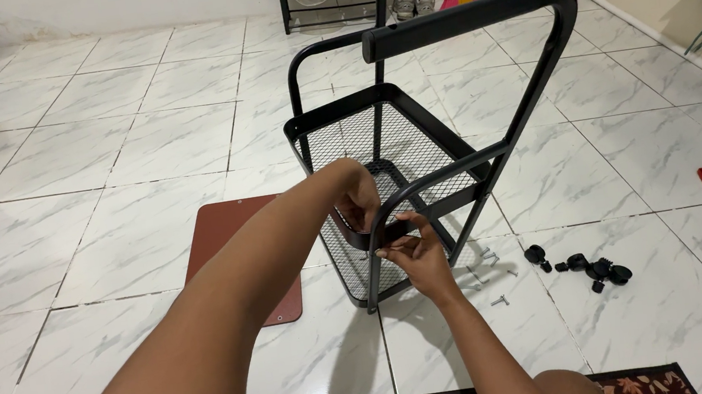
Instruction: The person assembles a black metal mesh rolling cart by attaching a mesh shelf to the frame and securing it with screws. They insert and tighten screws at multiple corners to fasten the shelf to the frame.
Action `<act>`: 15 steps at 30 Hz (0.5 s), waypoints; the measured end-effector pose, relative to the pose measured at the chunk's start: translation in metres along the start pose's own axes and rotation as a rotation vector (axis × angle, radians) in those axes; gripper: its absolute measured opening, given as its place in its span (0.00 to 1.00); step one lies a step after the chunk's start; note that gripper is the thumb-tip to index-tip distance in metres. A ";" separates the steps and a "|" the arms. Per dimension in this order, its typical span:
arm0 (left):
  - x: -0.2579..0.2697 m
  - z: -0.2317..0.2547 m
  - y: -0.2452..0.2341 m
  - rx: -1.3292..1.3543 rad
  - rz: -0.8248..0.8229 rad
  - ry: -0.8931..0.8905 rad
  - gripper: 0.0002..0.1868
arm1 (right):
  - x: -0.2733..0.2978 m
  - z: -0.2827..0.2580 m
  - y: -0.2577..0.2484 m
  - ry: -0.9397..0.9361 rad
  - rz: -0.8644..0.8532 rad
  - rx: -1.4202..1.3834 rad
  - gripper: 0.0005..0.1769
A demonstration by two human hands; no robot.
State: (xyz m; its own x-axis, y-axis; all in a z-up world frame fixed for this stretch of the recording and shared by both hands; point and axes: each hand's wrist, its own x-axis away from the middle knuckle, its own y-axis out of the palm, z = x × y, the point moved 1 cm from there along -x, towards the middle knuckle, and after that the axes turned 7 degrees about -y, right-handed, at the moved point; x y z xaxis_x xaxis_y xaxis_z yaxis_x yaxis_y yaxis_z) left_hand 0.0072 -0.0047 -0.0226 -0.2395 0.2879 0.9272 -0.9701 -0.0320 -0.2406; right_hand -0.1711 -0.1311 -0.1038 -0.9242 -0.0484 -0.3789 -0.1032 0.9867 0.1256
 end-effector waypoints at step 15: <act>0.008 0.011 0.003 -0.051 -0.060 -0.054 0.05 | 0.002 0.000 0.000 0.006 -0.001 -0.023 0.34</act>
State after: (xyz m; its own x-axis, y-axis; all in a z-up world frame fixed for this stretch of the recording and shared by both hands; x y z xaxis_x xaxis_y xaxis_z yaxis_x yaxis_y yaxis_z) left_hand 0.0021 -0.0130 -0.0125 -0.1846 0.2355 0.9542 -0.9797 0.0330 -0.1977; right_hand -0.1730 -0.1315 -0.1042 -0.9261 -0.0504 -0.3740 -0.1125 0.9828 0.1462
